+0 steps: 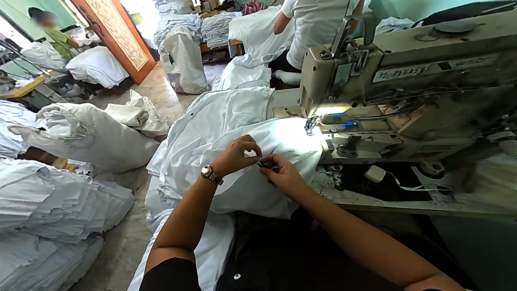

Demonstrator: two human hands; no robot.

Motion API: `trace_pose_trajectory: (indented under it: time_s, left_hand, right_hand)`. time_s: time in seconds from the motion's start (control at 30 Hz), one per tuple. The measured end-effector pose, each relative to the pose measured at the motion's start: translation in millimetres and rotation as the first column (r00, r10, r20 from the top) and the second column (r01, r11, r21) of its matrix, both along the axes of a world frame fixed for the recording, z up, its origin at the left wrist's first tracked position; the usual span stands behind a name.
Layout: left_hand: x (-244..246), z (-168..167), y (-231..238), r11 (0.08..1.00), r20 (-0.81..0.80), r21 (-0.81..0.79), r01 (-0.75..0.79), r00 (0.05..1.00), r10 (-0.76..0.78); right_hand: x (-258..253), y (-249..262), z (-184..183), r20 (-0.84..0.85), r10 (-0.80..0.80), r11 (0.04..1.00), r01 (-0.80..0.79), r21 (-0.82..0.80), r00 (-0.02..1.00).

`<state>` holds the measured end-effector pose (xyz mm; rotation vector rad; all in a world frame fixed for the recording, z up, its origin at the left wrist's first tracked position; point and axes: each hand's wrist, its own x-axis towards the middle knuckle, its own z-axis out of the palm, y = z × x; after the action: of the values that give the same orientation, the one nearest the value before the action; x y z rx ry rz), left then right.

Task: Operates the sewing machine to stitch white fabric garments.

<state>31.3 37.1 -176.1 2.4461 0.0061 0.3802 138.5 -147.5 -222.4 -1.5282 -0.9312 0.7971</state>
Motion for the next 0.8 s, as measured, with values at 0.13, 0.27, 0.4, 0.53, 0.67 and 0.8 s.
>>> trace_pose_trajectory:
  time_s: [0.13,0.27,0.4,0.53,0.67,0.8]
  left_hand:
    - [-2.2,2.4,-1.7,0.998,-0.009,-0.013,0.062,0.998,-0.062]
    - [-14.1,10.2,2.4,0.71,0.163,-0.467,0.526,0.841,-0.516]
    - [-22.1,5.1,22.1,0.971,-0.055,-0.1,0.217,0.973,-0.223]
    - [-19.6,-6.1,10.9,0.925,-0.405,0.363,0.111,0.913,0.05]
    - [-35.7,66.6,-10.3,0.837,-0.206,0.543,0.073,0.977,0.048]
    - [-102.1,185.4,6.5,0.575,0.439,0.675,-0.462,0.878,0.19]
  right_hand:
    - [1.3,4.4,0.8,0.062,-0.021,1.0,0.021,-0.002,0.998]
    - [7.3,-1.7,-9.7,0.156,-0.038,0.998,0.03,0.055,0.987]
    - [15.2,-23.2,-13.0,0.28,-0.088,0.996,0.076,0.054,0.956]
    - [33.4,-43.9,-0.7,0.456,-0.17,0.979,0.097,0.178,0.873]
    - [70.1,-57.5,27.5,0.612,-0.255,0.963,0.139,0.231,0.749]
    - [104.9,-54.6,49.6,0.62,-0.151,0.988,0.136,0.072,0.77]
